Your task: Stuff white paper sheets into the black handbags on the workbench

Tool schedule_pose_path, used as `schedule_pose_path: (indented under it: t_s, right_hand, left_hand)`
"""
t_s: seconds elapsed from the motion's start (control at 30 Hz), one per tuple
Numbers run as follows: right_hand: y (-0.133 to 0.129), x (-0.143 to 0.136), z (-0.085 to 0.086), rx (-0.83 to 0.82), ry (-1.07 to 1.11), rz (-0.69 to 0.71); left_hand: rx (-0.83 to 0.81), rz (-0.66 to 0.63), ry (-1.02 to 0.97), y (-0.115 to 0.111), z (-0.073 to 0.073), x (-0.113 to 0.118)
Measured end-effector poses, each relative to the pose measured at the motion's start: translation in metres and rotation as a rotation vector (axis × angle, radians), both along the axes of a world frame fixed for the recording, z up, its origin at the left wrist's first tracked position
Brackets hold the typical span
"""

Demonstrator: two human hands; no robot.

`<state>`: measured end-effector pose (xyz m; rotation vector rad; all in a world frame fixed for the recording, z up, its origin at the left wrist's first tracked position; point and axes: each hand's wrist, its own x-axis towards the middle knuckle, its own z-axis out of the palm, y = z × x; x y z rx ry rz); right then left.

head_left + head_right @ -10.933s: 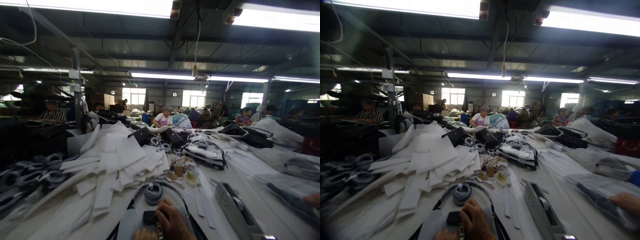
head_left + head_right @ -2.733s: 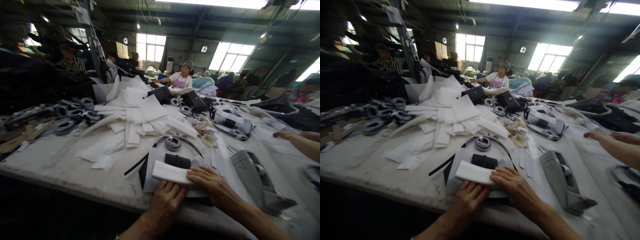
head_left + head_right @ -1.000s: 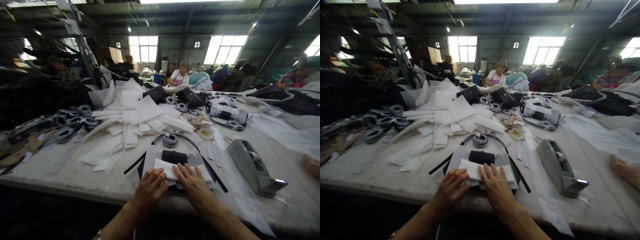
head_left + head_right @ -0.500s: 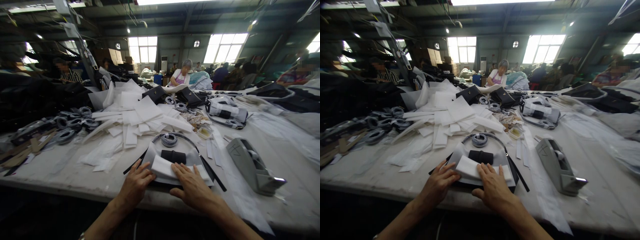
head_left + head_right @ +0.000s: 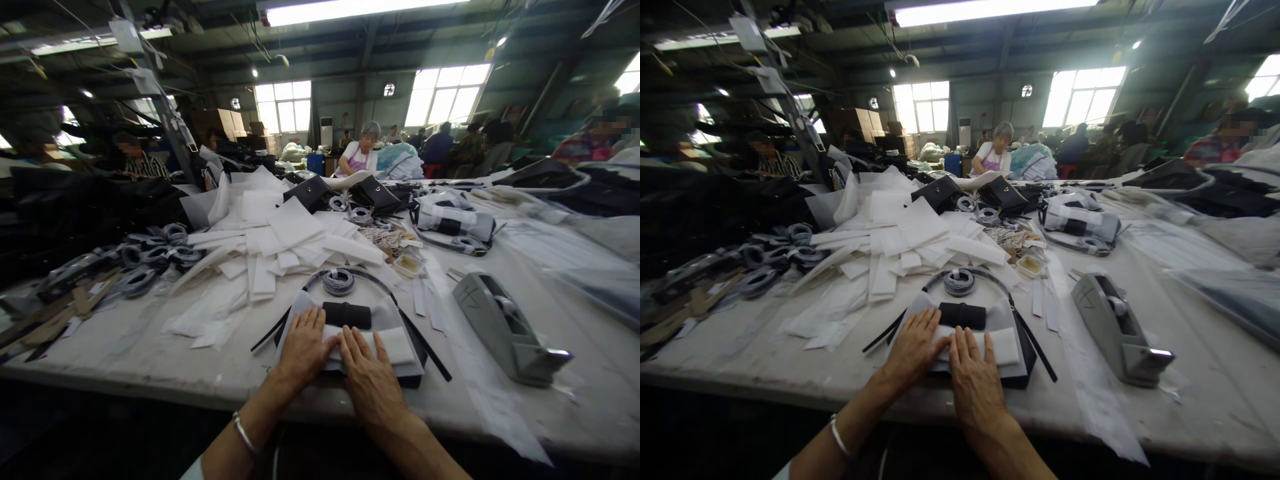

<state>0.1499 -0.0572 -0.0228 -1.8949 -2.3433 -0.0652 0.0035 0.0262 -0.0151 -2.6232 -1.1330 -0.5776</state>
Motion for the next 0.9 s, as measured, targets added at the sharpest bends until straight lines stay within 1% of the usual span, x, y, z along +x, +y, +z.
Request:
schedule_pose_path:
  t_s: [0.07, 0.13, 0.2, 0.3, 0.37, 0.43, 0.47, 0.53, 0.6, 0.63, 0.7, 0.8, 0.87, 0.9]
  right_hand:
    - [0.001, -0.002, 0.000, 0.005, 0.020, -0.021]
    - [0.002, -0.004, 0.002, -0.012, 0.057, -0.035]
    - [0.003, -0.004, 0.006, -0.046, 0.098, -0.042]
    - [0.003, -0.003, 0.012, -0.087, 0.138, -0.050]
    - [0.004, -0.004, 0.013, -0.091, 0.141, -0.057]
    - [0.003, -0.005, 0.011, -0.079, 0.134, -0.061]
    - [0.003, -0.006, 0.010, -0.073, 0.129, -0.062]
    - [0.002, -0.008, 0.009, -0.076, 0.121, -0.065]
    - [0.001, -0.007, 0.012, -0.085, 0.120, -0.069]
    - [0.000, -0.004, 0.016, -0.094, 0.128, -0.060]
    - [0.000, 0.005, 0.025, -0.127, 0.159, -0.007]
    - [0.000, 0.027, 0.038, -0.187, 0.202, 0.105]
    - [0.001, 0.039, 0.039, -0.189, 0.203, 0.146]
    - [0.001, 0.042, 0.037, -0.172, 0.198, 0.157]
  left_hand:
    - [-0.017, -0.002, 0.034, 0.021, -0.020, -0.009]
    - [-0.035, -0.014, 0.056, 0.038, -0.032, -0.017]
    - [-0.051, -0.019, 0.072, 0.049, -0.035, -0.021]
    - [-0.071, -0.008, 0.081, 0.053, -0.030, -0.021]
    - [-0.070, 0.015, 0.068, 0.048, -0.020, -0.018]
    - [-0.050, 0.035, 0.046, 0.036, -0.009, -0.015]
    - [-0.040, 0.005, 0.033, 0.028, -0.004, -0.013]
    - [-0.057, -0.161, -0.014, 0.011, 0.002, -0.010]
    - [-0.107, -0.349, -0.071, -0.005, 0.001, -0.008]
    - [-0.134, -0.403, -0.104, -0.011, -0.002, -0.008]
    - [-0.164, -0.412, -0.152, -0.018, -0.009, -0.010]
    - [-0.168, -0.401, -0.184, -0.021, -0.017, -0.013]
    - [-0.163, -0.419, -0.175, -0.020, -0.018, -0.015]
    - [-0.162, -0.430, -0.160, -0.019, -0.018, -0.015]
